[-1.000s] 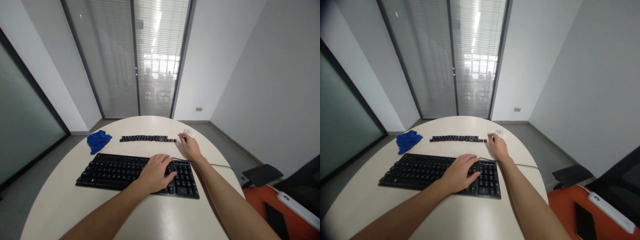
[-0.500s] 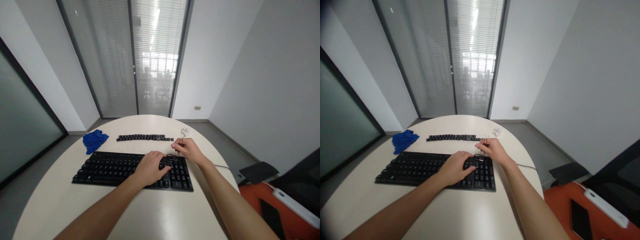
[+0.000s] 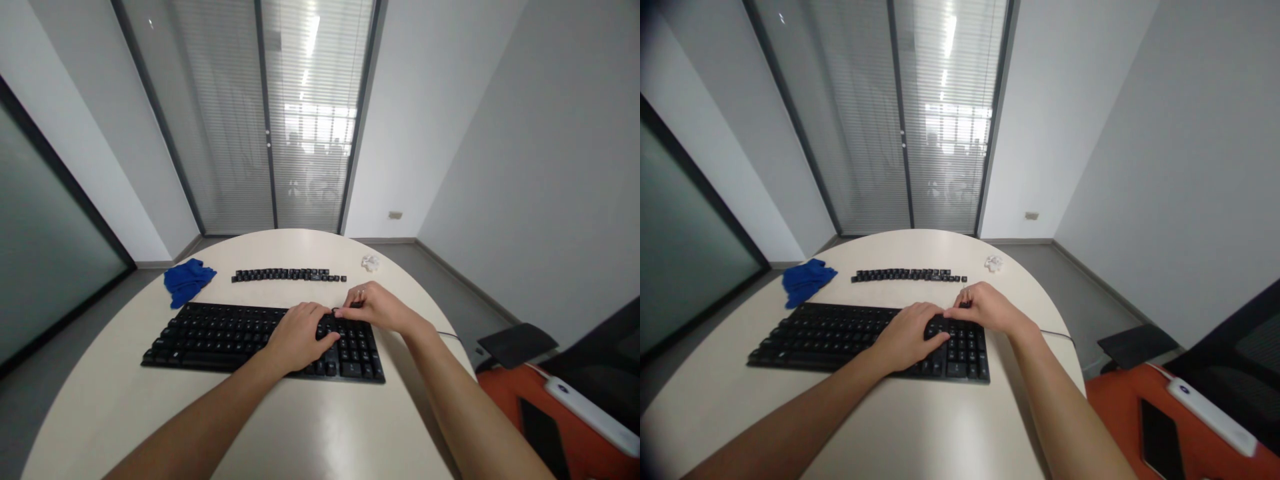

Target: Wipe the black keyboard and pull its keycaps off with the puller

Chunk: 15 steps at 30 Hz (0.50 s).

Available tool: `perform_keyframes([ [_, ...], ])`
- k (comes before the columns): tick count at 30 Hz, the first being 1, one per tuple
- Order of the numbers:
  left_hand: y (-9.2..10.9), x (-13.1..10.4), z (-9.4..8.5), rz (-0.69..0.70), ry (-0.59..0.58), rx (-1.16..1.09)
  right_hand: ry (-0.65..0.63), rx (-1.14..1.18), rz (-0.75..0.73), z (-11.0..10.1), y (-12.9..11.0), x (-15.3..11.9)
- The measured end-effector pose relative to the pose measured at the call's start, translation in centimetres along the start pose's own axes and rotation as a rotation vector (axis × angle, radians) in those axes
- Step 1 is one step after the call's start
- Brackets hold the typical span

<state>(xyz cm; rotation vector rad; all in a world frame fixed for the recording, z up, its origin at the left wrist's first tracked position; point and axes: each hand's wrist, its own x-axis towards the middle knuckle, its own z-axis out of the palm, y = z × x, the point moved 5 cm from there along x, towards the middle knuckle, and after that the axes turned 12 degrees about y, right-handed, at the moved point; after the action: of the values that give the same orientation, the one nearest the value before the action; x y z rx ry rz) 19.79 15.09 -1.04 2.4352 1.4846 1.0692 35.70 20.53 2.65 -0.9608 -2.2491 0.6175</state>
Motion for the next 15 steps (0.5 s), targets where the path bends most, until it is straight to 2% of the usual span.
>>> perform_keyframes([
  [7, -0.1, 0.0, 0.1, -0.003, -0.011, 0.014, -0.053, 0.085, 0.148, -0.5, 0.9, -0.3],
  [11, 0.0, -0.1, 0.1, -0.004, -0.01, 0.018, -0.041, 0.133, 0.27, -0.3, 1.8, -0.4],
  [15, 0.1, -0.1, 0.1, -0.001, -0.009, 0.014, -0.047, 0.205, 0.315, 0.2, 2.4, -0.5],
])
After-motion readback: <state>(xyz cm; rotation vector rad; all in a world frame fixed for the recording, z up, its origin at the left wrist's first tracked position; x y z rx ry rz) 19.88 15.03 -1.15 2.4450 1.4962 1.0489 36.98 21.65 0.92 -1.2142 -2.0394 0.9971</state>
